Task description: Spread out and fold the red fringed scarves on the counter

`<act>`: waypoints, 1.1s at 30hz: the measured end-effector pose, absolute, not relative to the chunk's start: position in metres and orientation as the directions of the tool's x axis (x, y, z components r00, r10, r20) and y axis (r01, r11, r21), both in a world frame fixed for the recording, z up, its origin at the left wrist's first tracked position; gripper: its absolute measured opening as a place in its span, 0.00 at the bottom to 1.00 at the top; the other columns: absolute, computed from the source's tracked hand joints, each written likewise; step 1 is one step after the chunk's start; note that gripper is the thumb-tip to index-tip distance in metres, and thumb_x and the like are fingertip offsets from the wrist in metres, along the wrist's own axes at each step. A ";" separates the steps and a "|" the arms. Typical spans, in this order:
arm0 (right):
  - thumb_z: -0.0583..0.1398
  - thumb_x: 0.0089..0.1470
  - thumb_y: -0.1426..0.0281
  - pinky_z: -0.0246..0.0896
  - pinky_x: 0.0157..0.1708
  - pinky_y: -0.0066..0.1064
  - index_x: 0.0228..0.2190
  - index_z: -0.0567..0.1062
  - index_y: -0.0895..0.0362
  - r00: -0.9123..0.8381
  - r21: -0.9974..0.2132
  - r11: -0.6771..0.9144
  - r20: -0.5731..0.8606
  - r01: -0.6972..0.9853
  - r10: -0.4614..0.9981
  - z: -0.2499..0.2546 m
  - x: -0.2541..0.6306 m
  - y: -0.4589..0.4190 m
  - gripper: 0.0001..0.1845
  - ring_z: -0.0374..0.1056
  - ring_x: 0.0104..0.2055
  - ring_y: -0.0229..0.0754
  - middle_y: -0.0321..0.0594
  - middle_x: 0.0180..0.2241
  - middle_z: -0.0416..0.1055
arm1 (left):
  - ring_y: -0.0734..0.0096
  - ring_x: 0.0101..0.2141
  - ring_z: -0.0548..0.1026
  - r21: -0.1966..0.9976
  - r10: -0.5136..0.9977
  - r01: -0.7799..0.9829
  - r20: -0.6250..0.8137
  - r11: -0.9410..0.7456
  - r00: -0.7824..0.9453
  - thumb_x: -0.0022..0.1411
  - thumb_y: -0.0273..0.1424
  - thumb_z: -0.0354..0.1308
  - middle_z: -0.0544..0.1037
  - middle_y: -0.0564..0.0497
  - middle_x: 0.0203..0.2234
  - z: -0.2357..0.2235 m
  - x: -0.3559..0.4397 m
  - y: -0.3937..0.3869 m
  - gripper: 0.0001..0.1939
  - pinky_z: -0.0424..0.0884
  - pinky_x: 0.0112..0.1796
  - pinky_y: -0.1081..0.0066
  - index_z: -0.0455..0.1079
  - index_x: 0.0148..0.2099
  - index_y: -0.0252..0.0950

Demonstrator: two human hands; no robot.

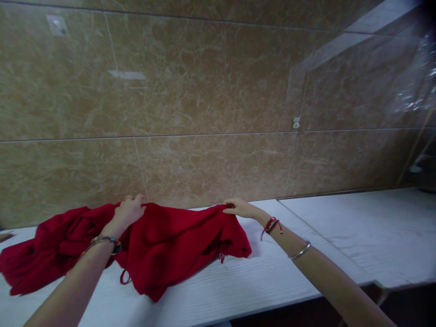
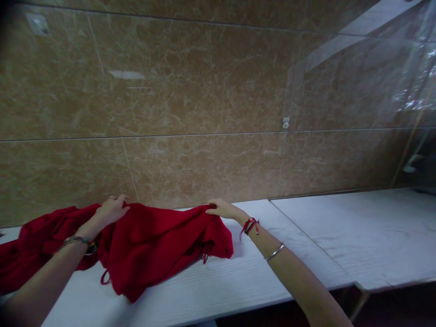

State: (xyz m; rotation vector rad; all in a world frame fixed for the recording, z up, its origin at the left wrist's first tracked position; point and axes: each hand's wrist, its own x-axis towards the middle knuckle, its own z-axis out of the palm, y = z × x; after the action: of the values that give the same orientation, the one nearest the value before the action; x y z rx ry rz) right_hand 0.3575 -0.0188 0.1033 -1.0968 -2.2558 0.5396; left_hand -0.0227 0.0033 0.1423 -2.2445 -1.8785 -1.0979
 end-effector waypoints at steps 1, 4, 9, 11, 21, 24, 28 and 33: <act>0.56 0.47 0.66 0.51 0.25 0.25 0.26 0.70 0.60 -0.478 -0.609 0.579 0.344 0.542 0.808 0.106 0.348 -0.021 0.10 0.57 0.25 0.34 0.34 0.23 0.65 | 0.51 0.41 0.68 0.393 0.864 0.866 0.496 -0.308 0.082 0.44 0.35 0.56 0.70 0.41 0.37 0.137 -0.005 -0.001 0.14 0.63 0.40 0.56 0.65 0.35 0.35; 0.57 0.45 0.66 0.52 0.25 0.25 0.26 0.70 0.60 -0.421 -0.680 0.564 0.390 0.468 0.819 0.114 0.324 -0.026 0.09 0.58 0.26 0.34 0.34 0.23 0.66 | 0.60 0.46 0.66 0.382 0.842 0.768 0.395 -0.514 0.367 0.47 0.40 0.54 0.70 0.45 0.45 0.124 0.054 -0.016 0.21 0.61 0.46 0.66 0.65 0.43 0.36; 0.59 0.42 0.69 0.55 0.27 0.25 0.25 0.72 0.61 -0.380 -0.758 0.501 0.355 0.418 0.854 0.127 0.323 -0.037 0.07 0.61 0.26 0.34 0.35 0.23 0.68 | 0.65 0.35 0.71 0.520 0.772 0.589 0.263 -0.618 0.578 0.52 0.39 0.48 0.75 0.49 0.33 0.123 0.109 -0.028 0.15 0.65 0.39 0.69 0.69 0.36 0.36; 0.59 0.41 0.70 0.55 0.26 0.25 0.24 0.72 0.61 -0.393 -0.773 0.462 0.299 0.435 0.870 0.128 0.334 -0.040 0.06 0.61 0.25 0.34 0.34 0.22 0.68 | 0.66 0.31 0.70 0.550 0.781 0.564 0.329 -0.616 0.531 0.52 0.40 0.46 0.74 0.50 0.28 0.129 0.109 -0.026 0.14 0.65 0.37 0.69 0.68 0.30 0.36; 0.59 0.39 0.77 0.57 0.28 0.26 0.26 0.72 0.59 -0.561 -0.584 0.579 0.239 0.569 0.793 0.085 0.329 -0.041 0.06 0.63 0.27 0.35 0.34 0.25 0.69 | 0.69 0.32 0.67 0.571 0.784 0.543 0.516 -0.616 0.346 0.54 0.41 0.45 0.69 0.52 0.27 0.186 0.079 -0.039 0.13 0.64 0.35 0.72 0.62 0.32 0.37; 0.58 0.43 0.73 0.58 0.30 0.27 0.35 0.69 0.59 -0.354 -0.646 0.576 0.455 0.501 0.817 0.084 0.312 -0.035 0.13 0.63 0.31 0.36 0.39 0.34 0.68 | 0.71 0.29 0.66 0.536 0.781 0.568 0.445 -0.625 0.439 0.54 0.42 0.45 0.69 0.54 0.25 0.187 0.074 -0.048 0.14 0.64 0.33 0.73 0.62 0.31 0.37; 0.57 0.43 0.77 0.59 0.30 0.25 0.38 0.68 0.58 -0.483 -0.604 0.708 0.526 0.367 0.700 0.096 0.295 -0.033 0.16 0.64 0.36 0.37 0.39 0.37 0.68 | 0.70 0.28 0.67 0.479 0.804 0.646 0.371 -0.595 0.465 0.55 0.42 0.44 0.69 0.54 0.24 0.178 0.076 -0.055 0.14 0.64 0.33 0.73 0.62 0.30 0.37; 0.52 0.45 0.82 0.57 0.37 0.28 0.31 0.72 0.59 -0.686 -0.283 0.832 0.473 0.477 0.553 0.087 0.285 -0.074 0.13 0.64 0.34 0.38 0.40 0.31 0.71 | 0.68 0.30 0.69 0.391 0.838 0.821 0.516 -0.417 0.180 0.56 0.36 0.41 0.71 0.51 0.27 0.175 0.052 -0.034 0.11 0.63 0.34 0.71 0.61 0.31 0.38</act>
State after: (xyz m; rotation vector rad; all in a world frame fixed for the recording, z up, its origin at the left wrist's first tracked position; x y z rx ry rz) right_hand 0.2845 -0.0739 0.0871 -0.7545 -2.4553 0.1839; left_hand 0.0524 -0.0337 0.1755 -2.4321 -1.7093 -1.0901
